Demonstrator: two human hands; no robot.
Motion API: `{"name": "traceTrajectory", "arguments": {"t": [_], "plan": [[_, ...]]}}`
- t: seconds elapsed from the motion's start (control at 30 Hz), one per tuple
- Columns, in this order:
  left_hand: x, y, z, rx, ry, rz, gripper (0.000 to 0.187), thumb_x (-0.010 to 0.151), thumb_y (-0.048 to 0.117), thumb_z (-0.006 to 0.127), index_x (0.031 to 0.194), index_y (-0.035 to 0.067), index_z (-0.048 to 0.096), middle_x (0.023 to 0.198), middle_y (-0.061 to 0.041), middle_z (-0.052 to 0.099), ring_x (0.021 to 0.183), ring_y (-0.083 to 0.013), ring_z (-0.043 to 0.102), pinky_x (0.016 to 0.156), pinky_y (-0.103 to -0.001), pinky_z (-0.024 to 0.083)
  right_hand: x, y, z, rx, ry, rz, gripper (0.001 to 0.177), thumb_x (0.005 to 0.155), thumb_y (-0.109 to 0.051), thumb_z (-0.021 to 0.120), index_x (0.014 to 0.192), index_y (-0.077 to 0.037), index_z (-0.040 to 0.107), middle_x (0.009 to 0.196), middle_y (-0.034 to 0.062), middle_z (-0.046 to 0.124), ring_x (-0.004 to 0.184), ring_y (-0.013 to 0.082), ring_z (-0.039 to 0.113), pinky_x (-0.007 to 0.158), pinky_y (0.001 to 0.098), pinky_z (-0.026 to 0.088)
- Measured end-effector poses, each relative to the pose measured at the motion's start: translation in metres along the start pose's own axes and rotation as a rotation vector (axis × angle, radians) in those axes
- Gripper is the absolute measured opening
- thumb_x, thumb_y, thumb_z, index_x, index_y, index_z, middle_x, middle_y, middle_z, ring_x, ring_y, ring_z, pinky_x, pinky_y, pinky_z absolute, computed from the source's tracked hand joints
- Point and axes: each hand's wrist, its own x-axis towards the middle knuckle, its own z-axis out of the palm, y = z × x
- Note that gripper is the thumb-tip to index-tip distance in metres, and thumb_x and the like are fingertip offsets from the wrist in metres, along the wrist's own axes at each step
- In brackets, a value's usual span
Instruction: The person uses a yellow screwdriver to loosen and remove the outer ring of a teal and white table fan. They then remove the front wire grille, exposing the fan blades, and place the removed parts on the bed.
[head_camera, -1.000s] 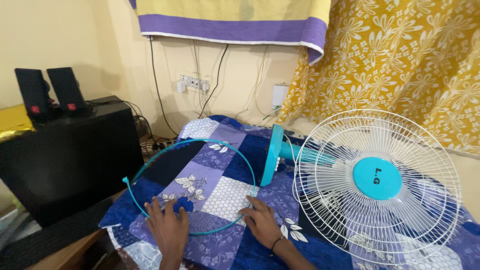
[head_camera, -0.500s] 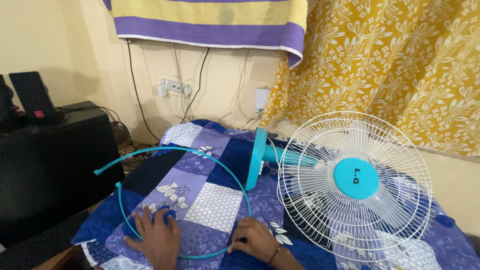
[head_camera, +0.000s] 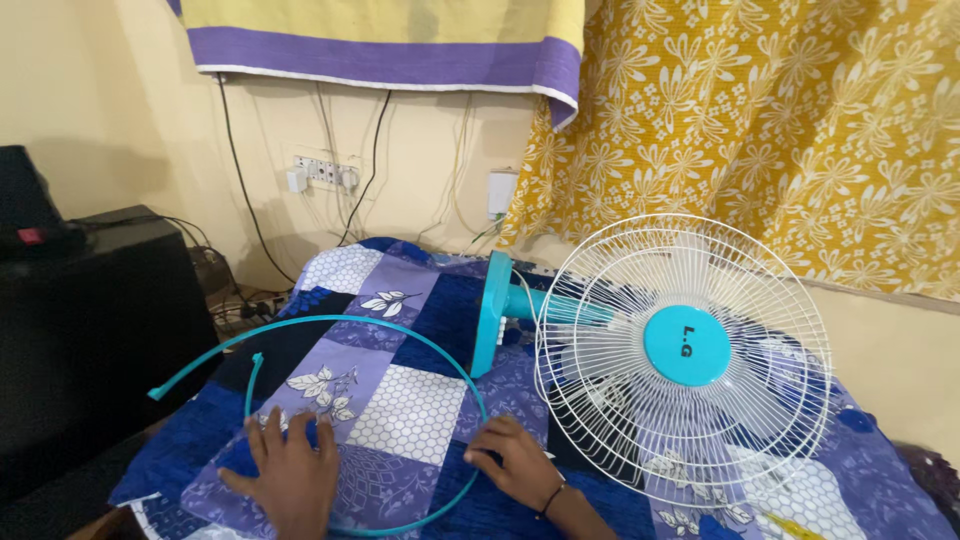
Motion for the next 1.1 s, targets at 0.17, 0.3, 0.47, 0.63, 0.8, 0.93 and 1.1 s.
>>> {"name": "traceTrajectory", "arguments": {"t": [0.17, 0.3, 0.47, 0.63, 0.8, 0.93, 1.1], "plan": [[-0.004, 0.012, -0.01, 0.02, -0.011, 0.085, 0.038, 0.097, 0.051, 0.056, 0.119, 0.025, 0.072, 0.15, -0.007, 0.057, 0.155, -0.0329, 0.033, 0.111, -0.083, 0.01, -0.006, 0.01, -0.003, -0.025, 0.004, -0.02, 0.015, 0.093, -0.016, 0.071, 0.103, -0.005, 0.077, 0.112, 0.0103, 0.071, 0.112, 0.0297, 0.063, 0.099, 0.0411, 0.049], [-0.012, 0.032, -0.016, -0.053, 0.014, 0.169, 0.038, 0.097, 0.05, 0.055, 0.117, 0.022, 0.072, 0.142, -0.008, 0.062, 0.15, -0.0319, 0.04, 0.111, -0.081, 0.016, -0.011, 0.006, -0.002, -0.068, 0.034, -0.067, 0.02, 0.093, -0.012, 0.071, 0.112, -0.007, 0.077, 0.129, 0.0128, 0.068, 0.122, 0.0334, 0.058, 0.105, 0.0433, 0.046], [-0.029, 0.063, -0.024, -0.186, -0.121, 0.204, 0.031, 0.094, 0.047, 0.059, 0.108, 0.022, 0.072, 0.127, -0.003, 0.07, 0.143, -0.0307, 0.047, 0.11, -0.078, 0.024, -0.014, 0.004, -0.007, -0.104, -0.015, -0.021, 0.029, 0.092, -0.014, 0.071, 0.121, -0.011, 0.075, 0.136, 0.0122, 0.064, 0.128, 0.0336, 0.055, 0.108, 0.0448, 0.043], [-0.051, 0.09, -0.037, -0.33, -0.344, 0.334, 0.034, 0.085, 0.053, 0.068, 0.104, 0.025, 0.072, 0.116, -0.002, 0.071, 0.121, -0.0242, 0.063, 0.109, -0.062, 0.04, -0.015, 0.012, 0.001, -0.186, -0.012, -0.067, 0.032, 0.086, -0.023, 0.077, 0.115, -0.009, 0.071, 0.141, 0.0144, 0.061, 0.131, 0.0372, 0.051, 0.107, 0.0485, 0.04], [-0.072, 0.11, -0.057, -0.141, -0.722, 0.583, 0.054, 0.071, 0.061, 0.085, 0.108, 0.024, 0.072, 0.125, 0.0, 0.062, 0.136, -0.0193, 0.047, 0.118, -0.065, 0.023, -0.016, 0.03, 0.008, -0.252, -0.031, -0.103, 0.036, 0.086, -0.022, 0.076, 0.118, -0.007, 0.071, 0.118, 0.0102, 0.071, 0.126, 0.034, 0.058, 0.108, 0.046, 0.044], [-0.07, 0.116, -0.059, 0.028, -0.775, 0.694, 0.031, 0.082, 0.038, 0.082, 0.109, 0.027, 0.07, 0.138, 0.003, 0.056, 0.149, -0.0223, 0.03, 0.118, -0.075, 0.01, -0.016, 0.025, 0.012, -0.319, 0.004, -0.148, 0.023, 0.09, -0.026, 0.075, 0.099, -0.007, 0.067, 0.1, 0.0081, 0.068, 0.106, 0.03, 0.062, 0.096, 0.0415, 0.05], [-0.066, 0.107, -0.048, 0.006, -0.55, 0.741, 0.019, 0.083, 0.017, 0.074, 0.097, 0.029, 0.074, 0.14, 0.004, 0.057, 0.151, -0.0235, 0.027, 0.115, -0.08, 0.007, -0.017, 0.005, 0.015, -0.352, 0.02, -0.15, 0.023, 0.092, -0.027, 0.074, 0.087, -0.008, 0.064, 0.086, 0.0079, 0.062, 0.091, 0.0293, 0.061, 0.081, 0.0432, 0.051]]}}
